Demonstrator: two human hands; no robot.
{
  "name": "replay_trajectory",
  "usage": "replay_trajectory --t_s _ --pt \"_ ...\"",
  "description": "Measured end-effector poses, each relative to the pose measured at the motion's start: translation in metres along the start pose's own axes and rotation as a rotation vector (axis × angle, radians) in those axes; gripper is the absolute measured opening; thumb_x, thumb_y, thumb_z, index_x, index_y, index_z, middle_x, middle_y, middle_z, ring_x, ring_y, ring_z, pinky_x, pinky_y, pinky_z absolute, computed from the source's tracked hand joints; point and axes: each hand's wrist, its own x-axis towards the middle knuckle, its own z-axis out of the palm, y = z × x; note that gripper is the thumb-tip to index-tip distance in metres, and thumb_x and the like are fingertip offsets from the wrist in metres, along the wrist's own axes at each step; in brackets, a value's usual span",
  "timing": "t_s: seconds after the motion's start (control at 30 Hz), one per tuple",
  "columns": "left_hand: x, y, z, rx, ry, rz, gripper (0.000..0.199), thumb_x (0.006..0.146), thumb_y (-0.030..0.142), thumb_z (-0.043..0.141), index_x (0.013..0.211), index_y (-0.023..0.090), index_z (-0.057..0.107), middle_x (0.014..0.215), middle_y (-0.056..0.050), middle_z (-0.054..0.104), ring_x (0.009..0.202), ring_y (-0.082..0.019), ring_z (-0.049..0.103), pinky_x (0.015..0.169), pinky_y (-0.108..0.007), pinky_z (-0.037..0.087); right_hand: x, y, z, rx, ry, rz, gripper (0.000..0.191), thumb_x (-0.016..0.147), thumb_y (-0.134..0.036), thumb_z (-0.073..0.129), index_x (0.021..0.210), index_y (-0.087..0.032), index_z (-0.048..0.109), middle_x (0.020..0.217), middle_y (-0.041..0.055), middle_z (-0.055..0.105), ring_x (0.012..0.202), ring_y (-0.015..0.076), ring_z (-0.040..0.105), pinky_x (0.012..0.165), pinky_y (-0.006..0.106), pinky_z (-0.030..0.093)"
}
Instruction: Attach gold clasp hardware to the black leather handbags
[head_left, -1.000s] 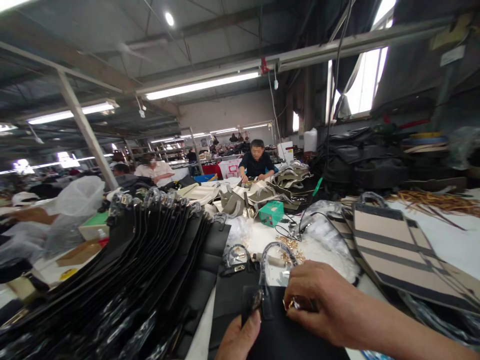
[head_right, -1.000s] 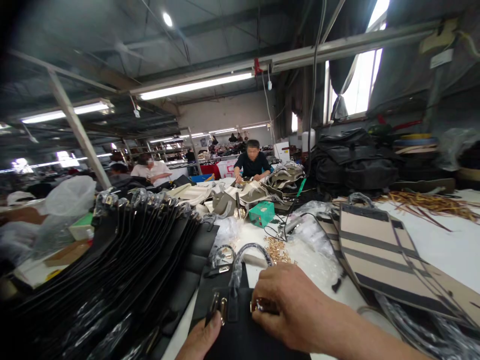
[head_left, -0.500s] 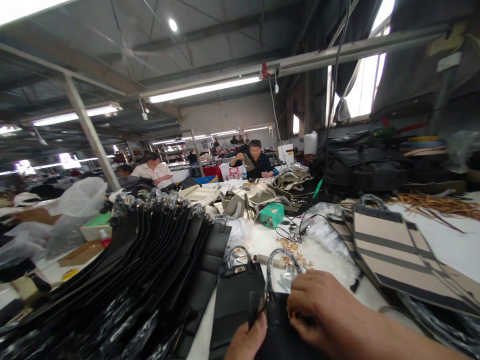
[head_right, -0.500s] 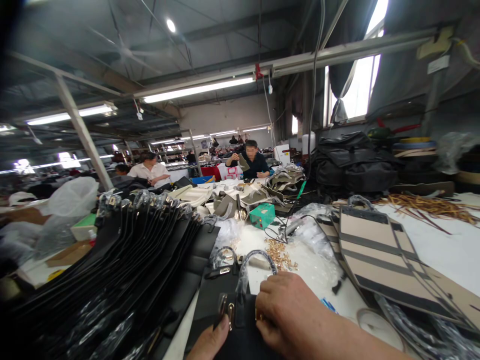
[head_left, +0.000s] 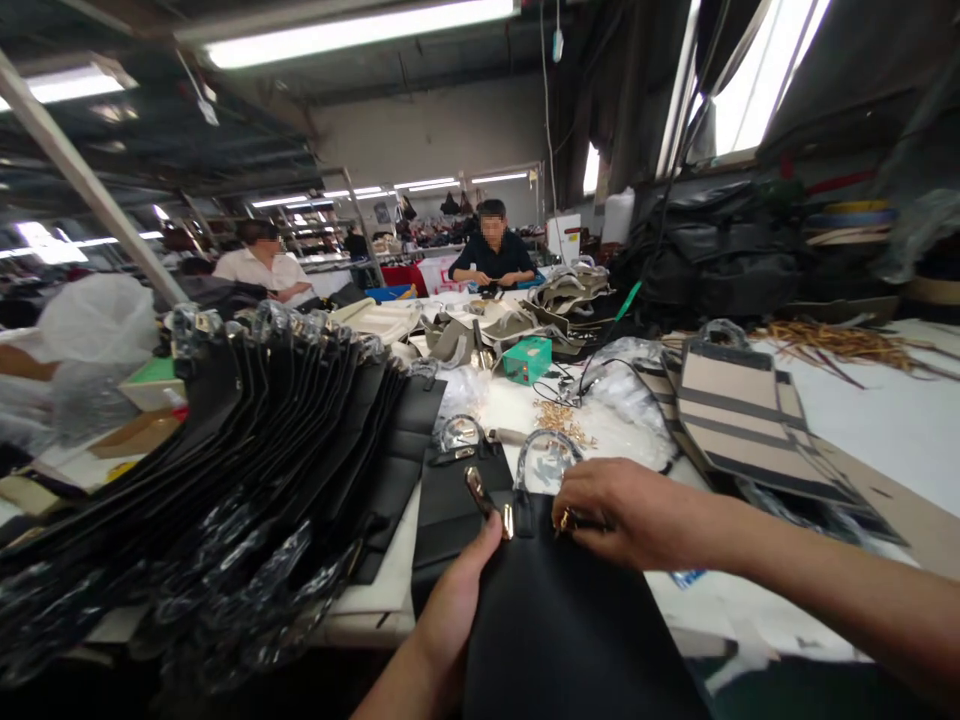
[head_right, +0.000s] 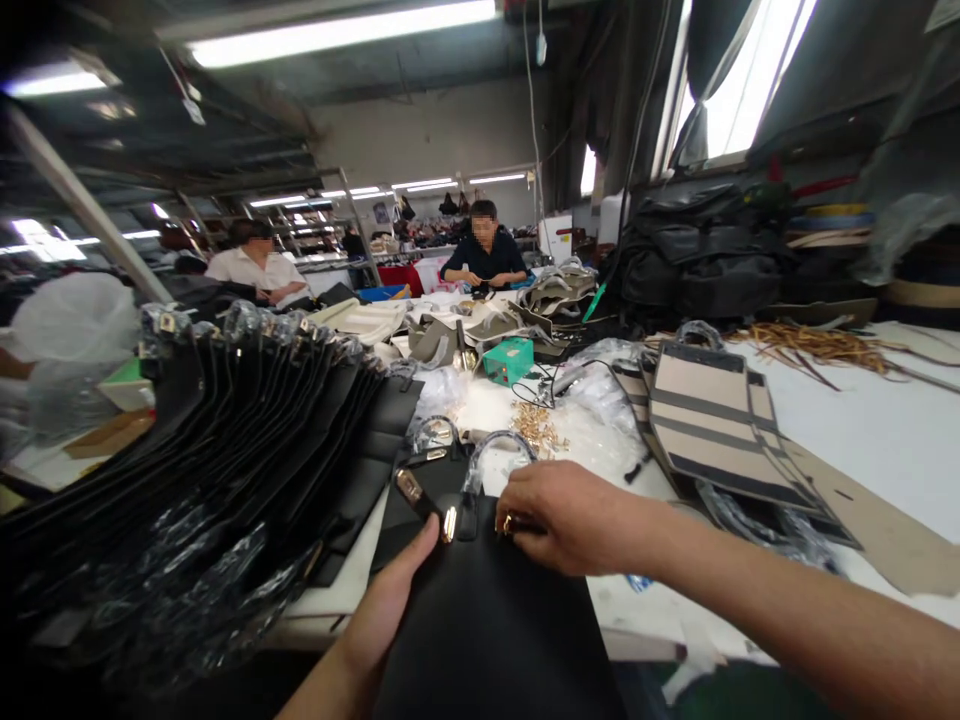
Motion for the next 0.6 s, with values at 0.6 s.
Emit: replay_trajectory --t_s 0.6 --pt "-0.003 -0.002 -0.006 -0.029 0.074 -0.022 0.05 0.089 0.036 0.06 0.133 0.012 0.058 0.106 -0.015 0.075 0.102 -0.031 0.069 0.099 -0.041 0.049 0.002 0.006 0.013 0.108 -0.025 0.045 0.016 0.089 -0.014 0.058 0.102 -0.02 0.065 0.093 0.0035 0.065 0.085 0.0166 0.06 0.076 0.025 0.044"
